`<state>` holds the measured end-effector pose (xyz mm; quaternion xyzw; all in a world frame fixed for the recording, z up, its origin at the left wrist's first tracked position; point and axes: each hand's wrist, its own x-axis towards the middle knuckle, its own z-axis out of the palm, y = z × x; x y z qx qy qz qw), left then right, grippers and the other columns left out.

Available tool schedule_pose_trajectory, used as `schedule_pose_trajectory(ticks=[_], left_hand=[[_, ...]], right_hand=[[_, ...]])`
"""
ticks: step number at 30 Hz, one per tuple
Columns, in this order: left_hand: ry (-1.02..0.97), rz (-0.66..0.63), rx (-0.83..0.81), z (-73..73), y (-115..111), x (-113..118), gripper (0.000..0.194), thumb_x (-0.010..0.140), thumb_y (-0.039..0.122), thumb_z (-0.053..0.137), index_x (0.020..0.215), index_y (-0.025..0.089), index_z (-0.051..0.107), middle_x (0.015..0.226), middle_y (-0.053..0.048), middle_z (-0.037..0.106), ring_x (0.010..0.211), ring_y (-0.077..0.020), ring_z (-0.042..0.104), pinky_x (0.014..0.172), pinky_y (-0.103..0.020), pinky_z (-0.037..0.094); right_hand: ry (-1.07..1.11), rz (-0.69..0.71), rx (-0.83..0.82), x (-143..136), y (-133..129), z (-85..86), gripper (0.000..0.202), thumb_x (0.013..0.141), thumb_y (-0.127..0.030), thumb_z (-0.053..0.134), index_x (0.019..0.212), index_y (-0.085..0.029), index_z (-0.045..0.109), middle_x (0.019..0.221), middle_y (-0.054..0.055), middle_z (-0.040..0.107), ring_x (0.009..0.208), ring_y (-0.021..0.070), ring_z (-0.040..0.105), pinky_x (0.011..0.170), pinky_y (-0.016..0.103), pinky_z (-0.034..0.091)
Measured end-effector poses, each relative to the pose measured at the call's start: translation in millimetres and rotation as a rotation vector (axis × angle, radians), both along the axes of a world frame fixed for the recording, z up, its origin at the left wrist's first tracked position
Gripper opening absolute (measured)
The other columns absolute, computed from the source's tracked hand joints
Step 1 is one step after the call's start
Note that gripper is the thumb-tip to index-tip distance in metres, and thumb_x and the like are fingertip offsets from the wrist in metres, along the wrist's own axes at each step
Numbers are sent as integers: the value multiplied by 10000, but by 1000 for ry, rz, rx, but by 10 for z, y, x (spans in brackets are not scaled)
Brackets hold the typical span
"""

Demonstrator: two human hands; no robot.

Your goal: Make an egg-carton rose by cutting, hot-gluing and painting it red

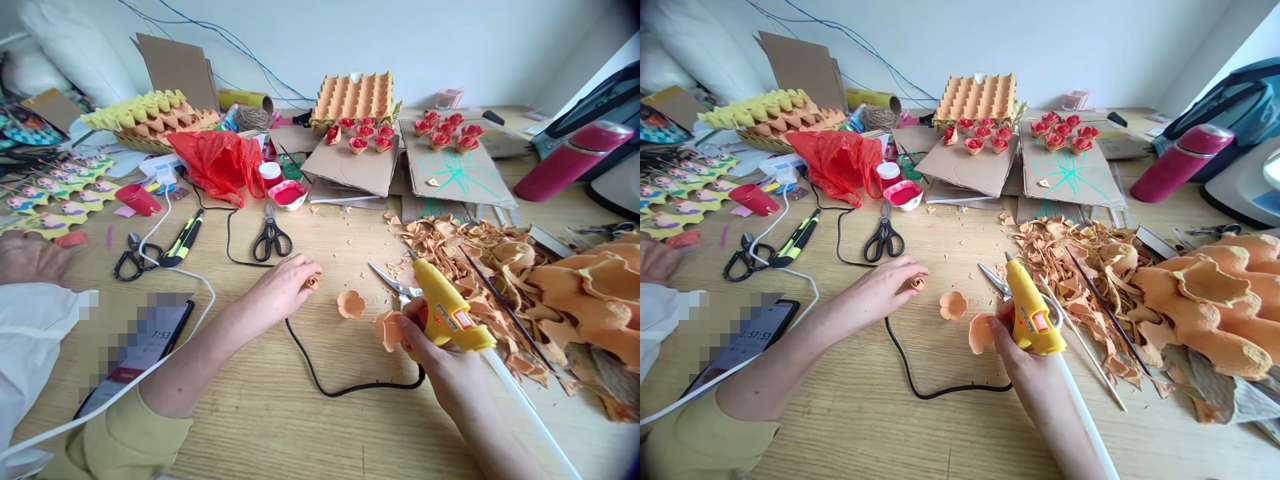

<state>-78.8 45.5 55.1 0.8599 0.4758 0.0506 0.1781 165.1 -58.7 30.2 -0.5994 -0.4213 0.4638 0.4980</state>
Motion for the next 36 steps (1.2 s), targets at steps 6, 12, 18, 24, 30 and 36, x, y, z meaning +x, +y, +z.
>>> schedule_pose_trajectory(ticks=[6,12,18,24,30,36], left_hand=[[53,56,59,52,1,-96,451,844,-24,467,1220,151,646,1224,-119,652,1168,-261,621,1059,-416,458],[-166,-6,125,195,-124,45,286,906,59,520,1131,169,656,1126,-69,675,1037,-206,660,967,-355,514],[-349,-334,144,192,-514,378,412,900,219,682,1291,213,553,1283,-96,625,1178,-224,607,1029,-362,510],[-242,-559,455,130,-612,430,203,983,125,511,1067,203,679,1300,-97,676,1115,-241,613,971,-383,500],[-362,-449,309,147,-542,409,219,986,139,505,907,202,699,970,-63,753,916,-204,640,836,-345,494],[-1174,389,-157,134,-155,251,141,814,289,759,834,190,660,794,-4,663,697,-119,571,603,-232,443]], right_hand=[[-43,22,1,-4,-2,22,227,844,-382,720,836,-242,541,694,-32,511,586,126,472,524,258,393],[-10,-52,-21,-42,3,6,241,821,-410,729,869,-239,566,716,-27,523,611,137,486,560,279,425],[-27,-5,3,-70,18,28,249,800,-426,722,817,-235,564,714,-22,533,601,135,483,542,279,416],[-19,-29,18,-113,26,32,250,755,-448,740,788,-257,582,676,-18,526,597,154,493,527,290,434],[33,88,15,-62,-21,15,212,865,-447,673,868,-258,575,661,-30,511,572,139,465,511,276,401],[145,133,65,23,-45,-78,229,935,-480,607,948,-254,571,704,-30,530,553,119,453,507,265,367]])
